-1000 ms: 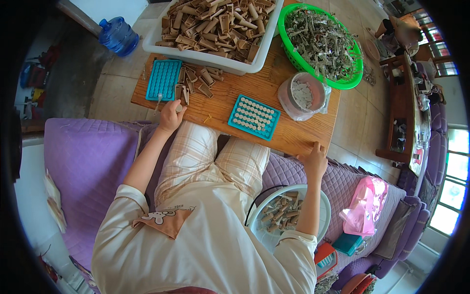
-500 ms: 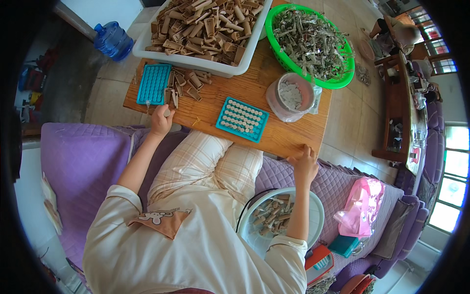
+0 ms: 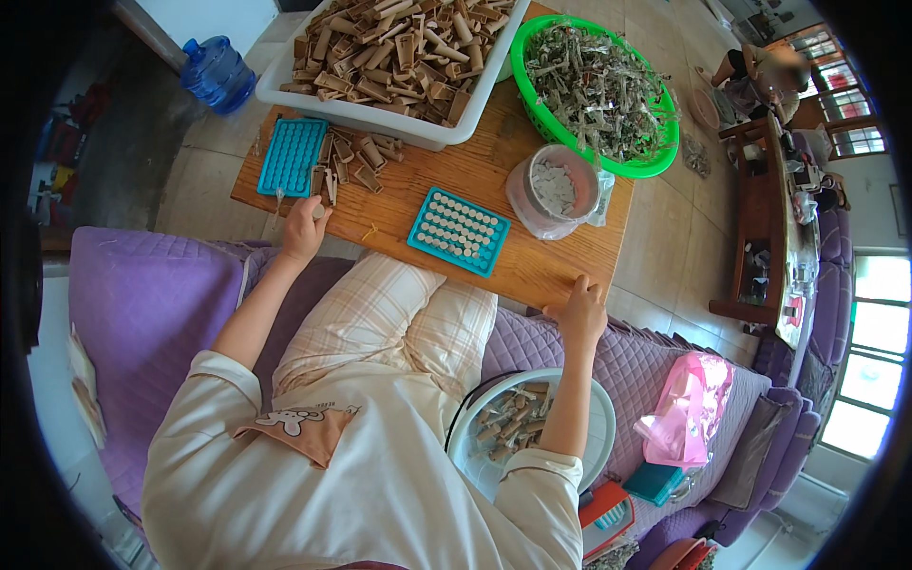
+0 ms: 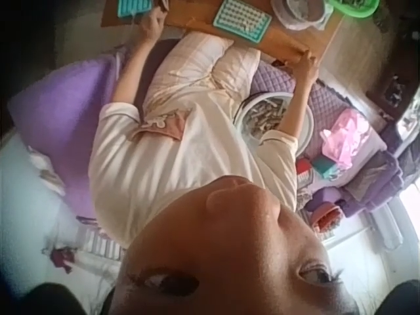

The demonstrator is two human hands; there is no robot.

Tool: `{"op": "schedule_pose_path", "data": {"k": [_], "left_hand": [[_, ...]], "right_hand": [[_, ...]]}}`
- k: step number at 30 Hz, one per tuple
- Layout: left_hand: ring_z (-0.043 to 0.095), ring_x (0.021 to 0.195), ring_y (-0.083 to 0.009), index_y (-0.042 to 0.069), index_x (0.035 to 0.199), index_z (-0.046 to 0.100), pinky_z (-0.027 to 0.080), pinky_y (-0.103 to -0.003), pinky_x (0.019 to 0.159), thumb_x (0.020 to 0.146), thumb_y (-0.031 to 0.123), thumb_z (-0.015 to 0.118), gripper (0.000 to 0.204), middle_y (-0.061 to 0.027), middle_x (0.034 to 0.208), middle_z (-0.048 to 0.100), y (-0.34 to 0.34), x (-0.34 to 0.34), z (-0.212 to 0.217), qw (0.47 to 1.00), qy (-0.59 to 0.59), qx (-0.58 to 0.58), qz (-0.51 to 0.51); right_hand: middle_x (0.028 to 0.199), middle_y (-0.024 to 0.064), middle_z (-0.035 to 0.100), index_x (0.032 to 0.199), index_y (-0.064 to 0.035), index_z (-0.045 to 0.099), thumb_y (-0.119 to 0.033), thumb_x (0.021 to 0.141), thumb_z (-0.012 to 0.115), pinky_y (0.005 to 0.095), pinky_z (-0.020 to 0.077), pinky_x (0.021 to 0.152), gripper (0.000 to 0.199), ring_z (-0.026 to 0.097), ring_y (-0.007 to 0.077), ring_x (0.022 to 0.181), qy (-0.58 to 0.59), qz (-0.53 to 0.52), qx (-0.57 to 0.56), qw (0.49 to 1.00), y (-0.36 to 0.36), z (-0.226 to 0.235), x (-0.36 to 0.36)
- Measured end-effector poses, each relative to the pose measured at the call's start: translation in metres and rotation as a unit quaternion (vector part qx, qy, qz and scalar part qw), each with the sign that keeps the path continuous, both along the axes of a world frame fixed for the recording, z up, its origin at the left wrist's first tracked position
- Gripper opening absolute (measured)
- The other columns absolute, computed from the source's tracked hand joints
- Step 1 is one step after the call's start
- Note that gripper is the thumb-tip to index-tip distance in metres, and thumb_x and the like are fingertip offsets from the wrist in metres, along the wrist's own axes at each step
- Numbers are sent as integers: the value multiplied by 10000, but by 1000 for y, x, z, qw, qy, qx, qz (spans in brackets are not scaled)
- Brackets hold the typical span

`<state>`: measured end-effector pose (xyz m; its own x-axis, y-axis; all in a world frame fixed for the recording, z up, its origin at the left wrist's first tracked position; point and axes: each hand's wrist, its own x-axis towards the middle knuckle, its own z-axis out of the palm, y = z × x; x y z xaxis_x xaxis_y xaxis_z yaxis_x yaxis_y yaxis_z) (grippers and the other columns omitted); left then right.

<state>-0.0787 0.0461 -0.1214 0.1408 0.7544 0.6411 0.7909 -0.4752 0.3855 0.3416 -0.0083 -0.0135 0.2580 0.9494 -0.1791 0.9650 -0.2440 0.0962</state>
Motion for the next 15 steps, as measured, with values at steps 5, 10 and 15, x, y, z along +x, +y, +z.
{"op": "schedule_pose_path", "data": {"k": [5, 10, 15], "left_hand": [[490, 634, -302, 44, 952, 424, 395, -376, 552, 688, 76, 634, 339, -127, 715, 493, -2, 5, 9, 999, 2, 4, 35], [489, 598, -280, 36, 906, 443, 389, -355, 529, 702, 97, 615, 274, -115, 686, 492, -47, 14, 30, 995, -42, -61, 72], [442, 503, -146, 53, 842, 460, 350, -269, 448, 698, 58, 529, 160, -15, 645, 458, -75, -10, -12, 887, -332, -233, 220]], "right_hand": [[746, 104, 510, 818, -55, 452, -214, 563, 719, 312, 466, 565, 402, 561, 266, 627, -15, 4, 129, 992, -15, -16, 1], [557, -3, 430, 729, -107, 465, -256, 730, 639, 220, 405, 555, 229, 443, 116, 519, 779, -373, 168, 475, -54, -54, -57], [736, -5, 539, 826, -118, 509, -329, 780, 562, 260, 425, 659, 222, 524, 110, 714, 799, -530, 79, 273, -45, -60, -83]]}}
